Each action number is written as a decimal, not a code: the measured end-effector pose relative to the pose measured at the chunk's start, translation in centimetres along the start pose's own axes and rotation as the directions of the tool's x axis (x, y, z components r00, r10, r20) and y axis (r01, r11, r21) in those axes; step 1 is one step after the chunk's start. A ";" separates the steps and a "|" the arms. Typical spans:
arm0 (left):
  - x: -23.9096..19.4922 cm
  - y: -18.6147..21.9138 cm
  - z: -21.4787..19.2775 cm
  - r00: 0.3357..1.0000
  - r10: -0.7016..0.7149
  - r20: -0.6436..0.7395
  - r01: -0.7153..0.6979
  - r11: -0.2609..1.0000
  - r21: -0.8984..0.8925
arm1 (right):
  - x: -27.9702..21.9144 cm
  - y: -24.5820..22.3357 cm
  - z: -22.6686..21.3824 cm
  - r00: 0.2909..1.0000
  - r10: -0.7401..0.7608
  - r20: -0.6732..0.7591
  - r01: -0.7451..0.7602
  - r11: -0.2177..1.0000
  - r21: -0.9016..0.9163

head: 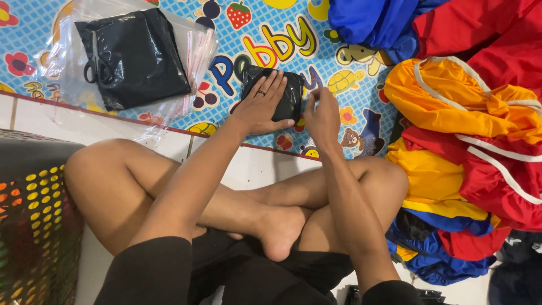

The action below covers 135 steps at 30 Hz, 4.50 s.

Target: The person sits on a colorful mat and folds a blue garment inside a clear plastic bag. They then place the folded item into a black plastic bag, seal it, and press down on the package to flatten it.

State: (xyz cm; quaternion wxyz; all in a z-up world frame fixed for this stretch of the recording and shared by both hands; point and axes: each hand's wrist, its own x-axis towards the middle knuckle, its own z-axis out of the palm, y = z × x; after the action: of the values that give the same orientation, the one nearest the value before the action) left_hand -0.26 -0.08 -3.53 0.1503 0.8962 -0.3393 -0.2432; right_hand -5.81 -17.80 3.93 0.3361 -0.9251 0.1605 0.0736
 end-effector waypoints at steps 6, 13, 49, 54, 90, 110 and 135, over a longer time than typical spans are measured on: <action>-0.6 -0.3 -0.9 1.000 0.017 -0.005 -0.018 0.978 -0.209 | 0.9 -0.6 4.6 0.950 -0.311 -0.004 0.307 0.941 -0.140; -2.9 -2.1 -7.1 0.793 -0.495 -0.356 -0.196 0.346 -0.918 | 1.7 0.4 5.5 0.960 -0.249 0.125 0.275 0.920 -0.279; -0.7 0.4 -3.1 0.605 -0.309 -0.734 0.045 0.934 -0.355 | 4.9 -0.2 9.2 0.906 -0.401 0.132 0.418 0.897 -0.145; 0.9 -0.9 1.1 0.589 -0.236 -0.773 0.183 0.970 -0.157 | 6.6 0.1 4.1 0.927 -0.354 -0.127 0.350 0.935 -0.055; 1.0 -6.5 -8.9 0.942 -0.332 0.059 0.288 0.704 -0.649 | 8.2 1.9 -1.8 0.958 -0.046 0.281 -0.046 0.949 0.313; 0.9 -3.8 -6.3 0.792 -0.601 -0.109 0.372 0.616 -0.694 | 7.2 3.2 0.8 0.997 0.066 0.036 -0.072 0.981 0.180; 1.1 4.4 -1.8 0.516 0.179 -0.838 0.064 0.967 0.246 | 4.9 -0.8 7.7 0.769 -0.276 -0.577 0.021 0.912 -0.409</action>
State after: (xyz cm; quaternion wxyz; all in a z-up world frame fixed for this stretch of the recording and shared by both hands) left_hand -0.93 -3.81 -0.53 0.1935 0.8989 -0.2787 0.2772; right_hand -1.13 -13.47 -2.73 0.0835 -0.9536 0.1701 -0.2340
